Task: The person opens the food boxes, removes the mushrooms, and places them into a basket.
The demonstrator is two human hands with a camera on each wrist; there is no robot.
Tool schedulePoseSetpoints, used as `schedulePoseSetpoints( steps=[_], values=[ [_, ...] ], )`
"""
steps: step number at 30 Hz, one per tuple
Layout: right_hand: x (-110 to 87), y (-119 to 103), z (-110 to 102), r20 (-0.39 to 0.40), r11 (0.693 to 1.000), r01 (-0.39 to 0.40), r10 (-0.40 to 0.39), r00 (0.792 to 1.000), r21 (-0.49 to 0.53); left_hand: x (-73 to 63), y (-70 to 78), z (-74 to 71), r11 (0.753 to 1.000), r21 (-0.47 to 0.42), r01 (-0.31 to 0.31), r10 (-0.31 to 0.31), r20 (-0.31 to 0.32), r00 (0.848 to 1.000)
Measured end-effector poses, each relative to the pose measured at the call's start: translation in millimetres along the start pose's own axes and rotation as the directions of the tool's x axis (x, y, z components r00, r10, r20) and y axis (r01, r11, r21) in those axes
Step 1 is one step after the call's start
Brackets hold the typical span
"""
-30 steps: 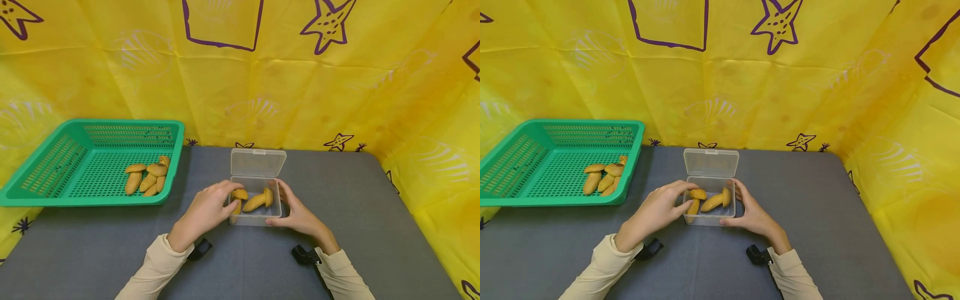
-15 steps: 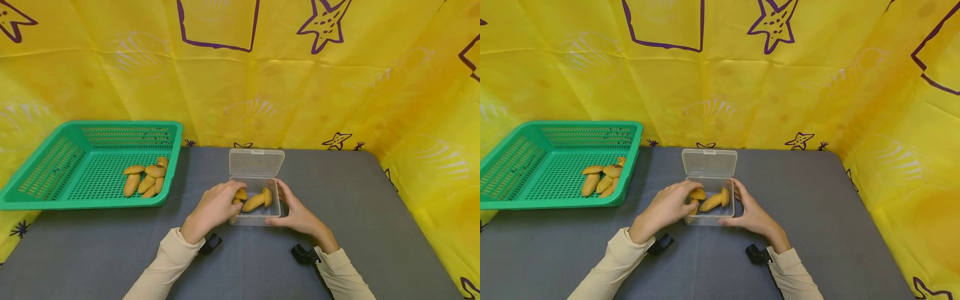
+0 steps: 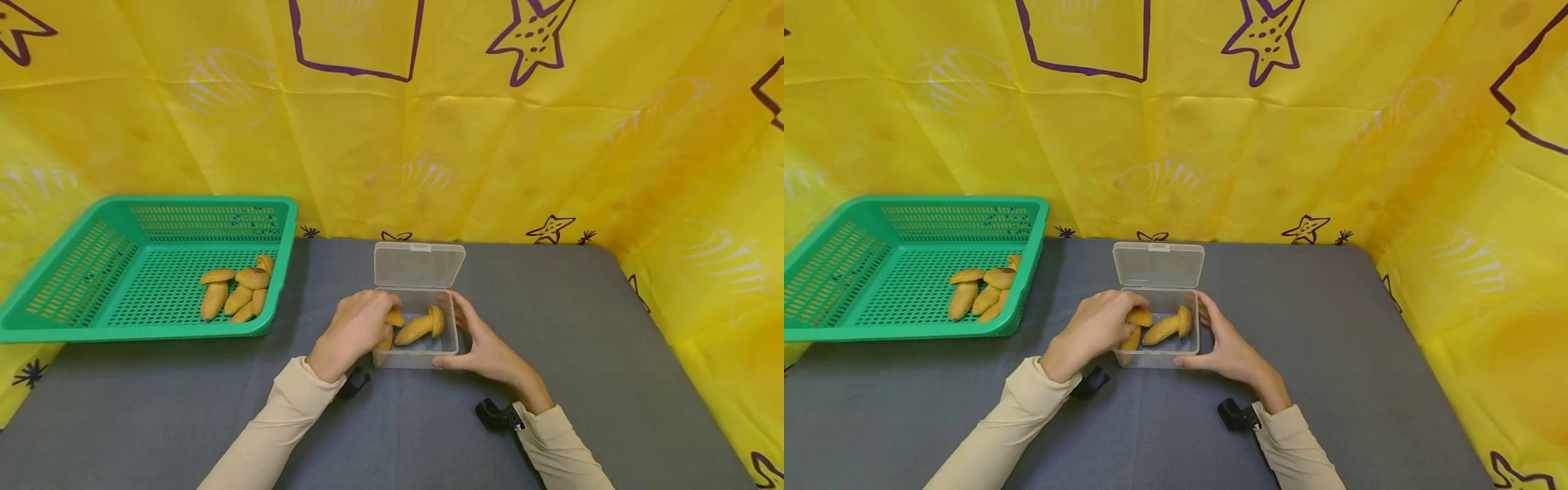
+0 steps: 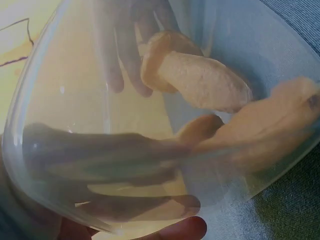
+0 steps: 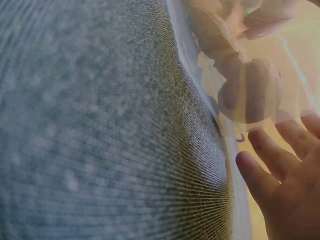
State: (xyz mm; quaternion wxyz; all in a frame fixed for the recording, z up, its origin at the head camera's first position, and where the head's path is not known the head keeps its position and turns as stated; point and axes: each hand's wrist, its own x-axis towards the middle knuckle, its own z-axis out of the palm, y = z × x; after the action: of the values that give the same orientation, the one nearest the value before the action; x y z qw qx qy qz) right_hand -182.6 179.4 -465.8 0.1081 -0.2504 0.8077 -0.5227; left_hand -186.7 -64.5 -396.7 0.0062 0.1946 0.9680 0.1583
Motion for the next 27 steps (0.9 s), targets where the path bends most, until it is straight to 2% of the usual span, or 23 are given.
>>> schedulePoseSetpoints(
  steps=[7,12,16,20,23,27],
  values=[
    [1.4,0,0,0.004,1.0,-0.011,0.011,1.0,-0.005,2.8,-3.5,-0.5,0.998,-0.063,0.03,-0.026,0.059,0.998],
    [2.9,0,1,0.006,1.0,-0.015,0.015,1.0,-0.014,2.2,-6.4,0.6,0.997,-0.071,0.027,-0.024,0.044,0.999],
    [2.6,-1,0,0.006,1.0,-0.02,0.02,1.0,-0.011,0.3,-9.1,4.5,0.997,-0.074,0.008,-0.008,-0.011,1.0],
    [1.6,0,0,0.005,1.0,-0.021,0.021,1.0,-0.011,-2.9,-10.9,8.5,0.997,-0.066,-0.03,0.023,-0.097,0.995],
    [0.9,1,1,0.003,1.0,-0.017,0.017,1.0,-0.008,-4.9,-13.1,11.3,0.996,-0.056,-0.064,0.054,-0.174,0.983],
    [0.4,1,1,-0.002,1.0,-0.018,0.018,1.0,-0.013,-7.1,-17.3,13.4,0.99,-0.062,-0.127,0.105,-0.278,0.955]
  ],
)
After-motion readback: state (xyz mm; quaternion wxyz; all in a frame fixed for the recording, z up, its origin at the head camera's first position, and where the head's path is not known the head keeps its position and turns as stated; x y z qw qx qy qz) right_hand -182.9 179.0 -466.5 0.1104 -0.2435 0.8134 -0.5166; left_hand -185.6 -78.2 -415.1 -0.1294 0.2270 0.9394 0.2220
